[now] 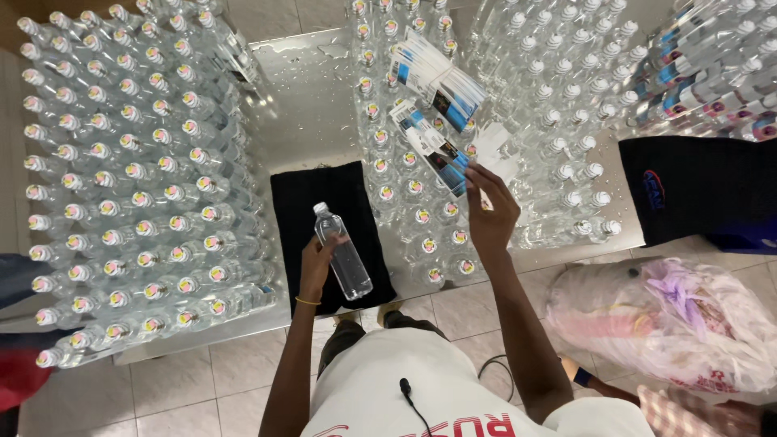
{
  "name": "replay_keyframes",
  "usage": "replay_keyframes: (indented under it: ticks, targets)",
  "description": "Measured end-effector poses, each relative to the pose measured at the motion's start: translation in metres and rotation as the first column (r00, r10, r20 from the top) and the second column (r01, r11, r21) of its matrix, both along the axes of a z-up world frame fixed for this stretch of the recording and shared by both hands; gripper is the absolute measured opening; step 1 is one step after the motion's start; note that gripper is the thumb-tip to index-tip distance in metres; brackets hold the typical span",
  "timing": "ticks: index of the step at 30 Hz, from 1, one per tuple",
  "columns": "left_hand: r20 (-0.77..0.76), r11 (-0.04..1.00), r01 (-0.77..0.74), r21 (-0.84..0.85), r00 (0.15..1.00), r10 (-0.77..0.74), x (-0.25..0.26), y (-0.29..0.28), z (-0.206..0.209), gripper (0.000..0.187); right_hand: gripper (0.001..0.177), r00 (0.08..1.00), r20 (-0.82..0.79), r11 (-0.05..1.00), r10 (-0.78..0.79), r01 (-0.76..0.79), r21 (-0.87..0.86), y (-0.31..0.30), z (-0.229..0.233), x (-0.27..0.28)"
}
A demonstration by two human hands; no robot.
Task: The person stands at a table filled with clear plastic bottles and applies white labels to them. They pick up a bottle, wrap a label around its body, smooth it down, and then place the labeled bottle back onto the table among the others.
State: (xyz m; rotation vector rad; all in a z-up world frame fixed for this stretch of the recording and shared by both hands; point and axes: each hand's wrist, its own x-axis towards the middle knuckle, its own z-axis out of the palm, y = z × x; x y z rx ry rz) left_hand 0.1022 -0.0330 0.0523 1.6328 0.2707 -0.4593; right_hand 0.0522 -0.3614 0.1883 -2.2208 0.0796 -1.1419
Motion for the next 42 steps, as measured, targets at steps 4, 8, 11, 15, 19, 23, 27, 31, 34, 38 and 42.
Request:
replay_keyframes:
  ticks: [4,8,11,15,19,23,27,31,34,38,42]
  targets:
    - [-0.101,0.942,0.166,0.293,0.985,-0.142,0.021,0.016,-0.028,0.068,0.014,0.997,-0.076,0.726,0.029,0.032,0.687,0.052,0.022,-0.027]
    - [-0.118,0.835,0.268,0.48,0.963,-0.242,0.028,0.016,-0.043,0.088,0.012,0.983,-0.085,0.172,0.162,0.057,0.983,0.119,0.003,-0.05]
    - [0.053,0.797,0.236,0.556,0.947,-0.317,0.021,0.007,-0.047,0.094,0.014,0.972,-0.092,-0.094,0.217,0.115,0.989,0.177,0.031,-0.05]
    - [0.084,0.842,0.251,0.477,0.941,-0.328,0.019,0.02,-0.024,0.082,0.012,0.955,-0.129,-0.199,0.268,0.186,0.962,0.203,0.006,-0.059]
    - [0.045,0.944,0.019,-0.33,0.999,-0.004,0.012,0.04,0.062,0.049,0.01,0.953,-0.166,-0.129,0.255,0.204,0.97,0.22,-0.022,-0.074]
    - [0.056,0.936,-0.07,-0.346,0.994,0.095,0.018,0.057,0.117,0.016,0.012,0.954,-0.188,-0.053,0.234,0.206,0.977,0.231,-0.052,-0.091]
    - [0.052,0.921,-0.074,-0.383,0.993,0.102,0.014,0.067,0.12,0.016,0.033,0.947,-0.273,0.185,0.168,0.241,0.953,0.254,0.003,-0.078]
    - [0.081,0.91,-0.043,-0.413,0.993,0.084,-0.002,0.071,0.13,0.013,0.051,0.972,-0.206,0.981,-0.113,0.142,0.132,0.248,0.014,-0.072]
    - [0.131,0.912,0.021,-0.41,0.991,0.037,-0.013,0.07,0.147,0.015,0.041,0.987,-0.156,0.997,-0.035,0.024,-0.077,0.254,0.039,-0.047]
    - [0.197,0.924,0.039,-0.38,0.98,0.04,-0.023,0.07,0.165,0.025,0.046,0.987,-0.137,0.989,0.08,-0.095,-0.109,0.263,0.044,-0.022]
    - [0.177,0.889,0.033,-0.457,0.983,0.055,-0.023,0.077,0.171,0.018,0.049,0.98,-0.15,0.983,0.133,-0.15,-0.104,0.263,0.045,-0.025]
